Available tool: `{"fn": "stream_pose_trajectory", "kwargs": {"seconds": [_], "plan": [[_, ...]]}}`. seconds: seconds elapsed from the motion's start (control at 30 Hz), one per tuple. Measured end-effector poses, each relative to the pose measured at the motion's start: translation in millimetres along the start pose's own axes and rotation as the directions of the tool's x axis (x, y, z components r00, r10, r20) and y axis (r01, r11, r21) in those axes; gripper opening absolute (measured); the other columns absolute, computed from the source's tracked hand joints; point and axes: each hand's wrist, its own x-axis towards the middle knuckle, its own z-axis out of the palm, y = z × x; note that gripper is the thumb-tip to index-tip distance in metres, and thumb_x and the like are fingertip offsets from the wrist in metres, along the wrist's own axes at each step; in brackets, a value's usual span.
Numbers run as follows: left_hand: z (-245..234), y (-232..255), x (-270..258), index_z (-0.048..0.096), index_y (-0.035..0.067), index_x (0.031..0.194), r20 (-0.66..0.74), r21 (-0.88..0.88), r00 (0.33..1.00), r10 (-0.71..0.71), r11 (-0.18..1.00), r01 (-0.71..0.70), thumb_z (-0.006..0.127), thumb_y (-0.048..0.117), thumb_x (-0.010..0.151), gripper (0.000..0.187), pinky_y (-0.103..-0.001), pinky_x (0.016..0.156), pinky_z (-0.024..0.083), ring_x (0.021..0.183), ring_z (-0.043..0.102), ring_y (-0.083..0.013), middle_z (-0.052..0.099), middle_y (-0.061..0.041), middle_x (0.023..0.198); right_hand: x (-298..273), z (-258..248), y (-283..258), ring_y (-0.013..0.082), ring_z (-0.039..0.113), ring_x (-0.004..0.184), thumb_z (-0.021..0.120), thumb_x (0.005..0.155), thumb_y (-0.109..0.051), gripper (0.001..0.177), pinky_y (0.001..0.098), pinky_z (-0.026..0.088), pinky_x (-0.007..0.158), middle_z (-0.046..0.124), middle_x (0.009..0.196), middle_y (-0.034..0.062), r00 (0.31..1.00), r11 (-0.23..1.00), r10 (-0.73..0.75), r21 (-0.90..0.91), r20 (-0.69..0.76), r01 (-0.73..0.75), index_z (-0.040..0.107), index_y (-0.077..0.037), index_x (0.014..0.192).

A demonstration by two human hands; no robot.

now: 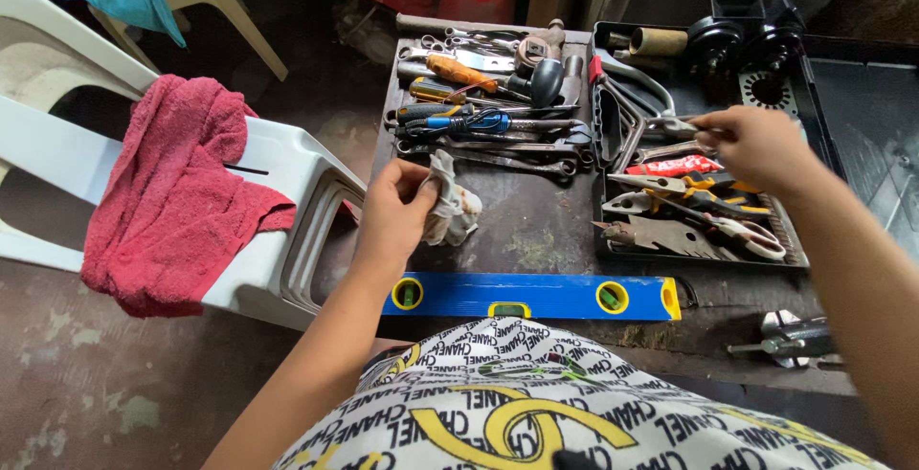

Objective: The person picks up hand tools one at a time, wipes them with a cloth, and places them back into the compartments of an open toolbox on the work table.

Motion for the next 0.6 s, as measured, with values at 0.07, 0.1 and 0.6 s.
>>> {"fn": "stream_pose_trajectory", "kwargs": {"seconds": [0.07,0.1,0.6], "plan": [[-1,1,-2,0.063,0.002,0.103,-0.015,-0.016,1.000,-0.014,1.000,0.014,0.067,0.006,0.096,0.008,-0.025,0.071,0.053,0.081,0.066,-0.0097,0.071,-0.004,0.090,19,10,29,0.0214,0.066,0.100,0.065,0.098,-0.030,0.028,0.0471,0.047,0.084,0.075,0.107,0.0018,0.975,0.941,-0.213,-0.284,-0.070,0.185,0.076,-0.030,0.124],[-1,1,-3,0.063,0.003,0.103,-0.015,-0.021,1.000,-0.025,0.999,0.025,0.067,0.006,0.096,0.008,-0.025,0.071,0.053,0.081,0.066,-0.0095,0.070,-0.004,0.090,29,17,40,0.0211,0.066,0.109,0.066,0.096,-0.030,0.027,0.0505,0.045,0.090,0.075,0.108,-0.0018,0.943,0.868,-0.325,-0.420,-0.080,0.264,0.078,-0.031,0.120],[-5,-9,-4,0.063,0.001,0.103,-0.117,-0.010,0.993,-0.002,1.000,0.001,0.068,0.003,0.095,0.009,-0.024,0.074,0.053,0.083,0.066,-0.0081,0.071,-0.004,0.092,71,65,59,0.0292,0.064,0.103,0.074,0.079,-0.004,0.044,0.0417,0.054,0.090,0.070,0.111,0.0064,0.740,0.732,-0.673,-0.154,-0.011,0.664,0.075,-0.019,0.120]]}}
